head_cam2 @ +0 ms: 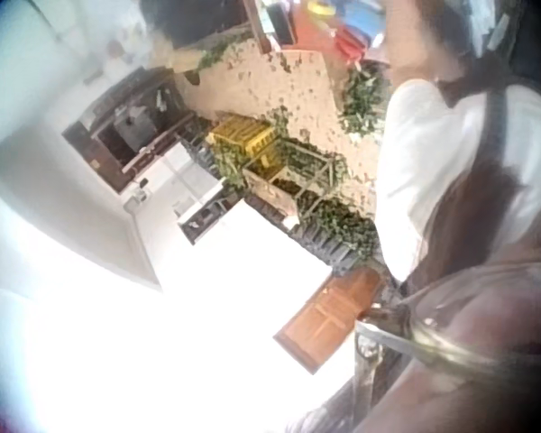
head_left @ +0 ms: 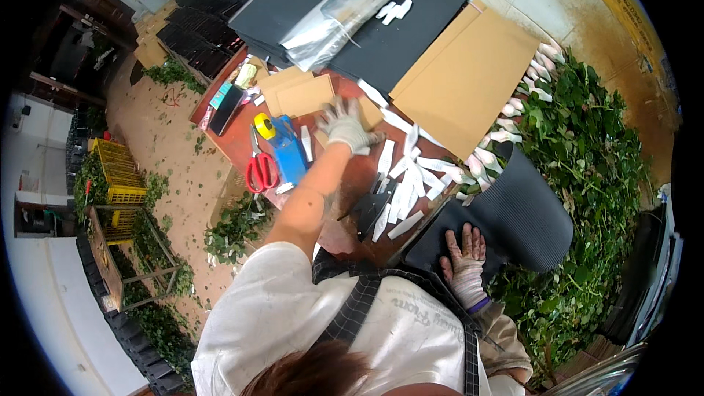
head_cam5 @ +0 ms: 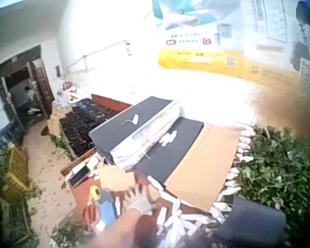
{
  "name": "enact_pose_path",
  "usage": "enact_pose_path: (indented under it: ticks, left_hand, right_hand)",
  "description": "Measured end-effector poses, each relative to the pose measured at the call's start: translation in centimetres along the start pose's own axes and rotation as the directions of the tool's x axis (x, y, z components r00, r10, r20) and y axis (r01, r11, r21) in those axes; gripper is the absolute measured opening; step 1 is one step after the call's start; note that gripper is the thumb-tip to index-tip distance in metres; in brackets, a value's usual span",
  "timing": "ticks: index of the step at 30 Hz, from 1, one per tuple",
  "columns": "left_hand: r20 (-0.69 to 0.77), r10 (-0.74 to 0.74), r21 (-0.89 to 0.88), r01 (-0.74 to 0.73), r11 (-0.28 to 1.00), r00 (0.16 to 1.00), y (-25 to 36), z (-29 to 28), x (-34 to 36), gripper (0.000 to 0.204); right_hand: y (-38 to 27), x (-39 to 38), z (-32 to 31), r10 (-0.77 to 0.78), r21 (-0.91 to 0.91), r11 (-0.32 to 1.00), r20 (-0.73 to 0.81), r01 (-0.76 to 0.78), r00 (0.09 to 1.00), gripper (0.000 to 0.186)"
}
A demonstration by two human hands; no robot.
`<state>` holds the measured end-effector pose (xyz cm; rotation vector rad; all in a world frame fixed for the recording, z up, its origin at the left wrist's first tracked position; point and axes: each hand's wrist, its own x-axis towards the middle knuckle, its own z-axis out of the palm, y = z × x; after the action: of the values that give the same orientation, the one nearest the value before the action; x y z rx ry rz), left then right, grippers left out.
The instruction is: The person places rosebuds into a black foam protective holder, wraps them with a cardboard sheet, and prepares them for further packaging while working at a table in a floral facility.
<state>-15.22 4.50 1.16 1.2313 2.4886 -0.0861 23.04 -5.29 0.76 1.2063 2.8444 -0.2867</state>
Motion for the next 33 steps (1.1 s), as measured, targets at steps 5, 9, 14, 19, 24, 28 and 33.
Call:
enact_pose_path:
  ticks: [5,9,14,19,24,28,33]
  left_hand:
    - [0.041,0.142,-0.097,-0.137,0.986,0.989,-1.5,-0.9,-0.1,0.101]
    - [0.092,0.256,-0.162,-0.240,0.957,0.962,-2.5,-1.4,2.5,0.073]
    - [0.098,0.223,-0.168,-0.205,0.964,0.970,-2.8,-1.7,1.3,0.046]
    - [0.078,0.190,-0.021,-0.189,0.982,0.979,-3.8,-1.0,0.5,0.035]
    - [-0.135,0.290,-0.085,-0.303,0.949,0.947,-2.2,-4.8,-2.1,0.029]
    - [-0.263,0.599,0.361,-0.499,0.788,0.756,-7.1,-4.1,-3.8,0.029]
    - [-0.286,0.309,-0.957,-0.256,-0.134,0.907,-2.6,-3.8,-13.2,0.020]
  right_hand:
    - [-0.4,0.1,-0.3,-0.010,0.034,0.999,-0.080,0.013,0.997,0.067]
    - [1.5,-0.7,2.7,-0.038,-0.054,0.998,-0.071,0.034,0.997,0.064]
    - [2.0,0.0,3.0,-0.040,-0.109,0.993,-0.035,0.036,0.999,0.060]
    - [1.7,0.1,2.8,-0.071,-0.098,0.993,-0.098,0.062,0.993,0.059]
    - [-0.6,-0.9,-1.6,0.061,0.044,0.997,-0.130,-0.056,0.990,0.073]
    - [-2.1,1.4,-5.2,0.084,0.120,0.990,-0.054,-0.077,0.995,0.069]
    - [-0.5,1.1,-4.7,0.119,0.123,0.985,0.037,-0.122,0.992,0.068]
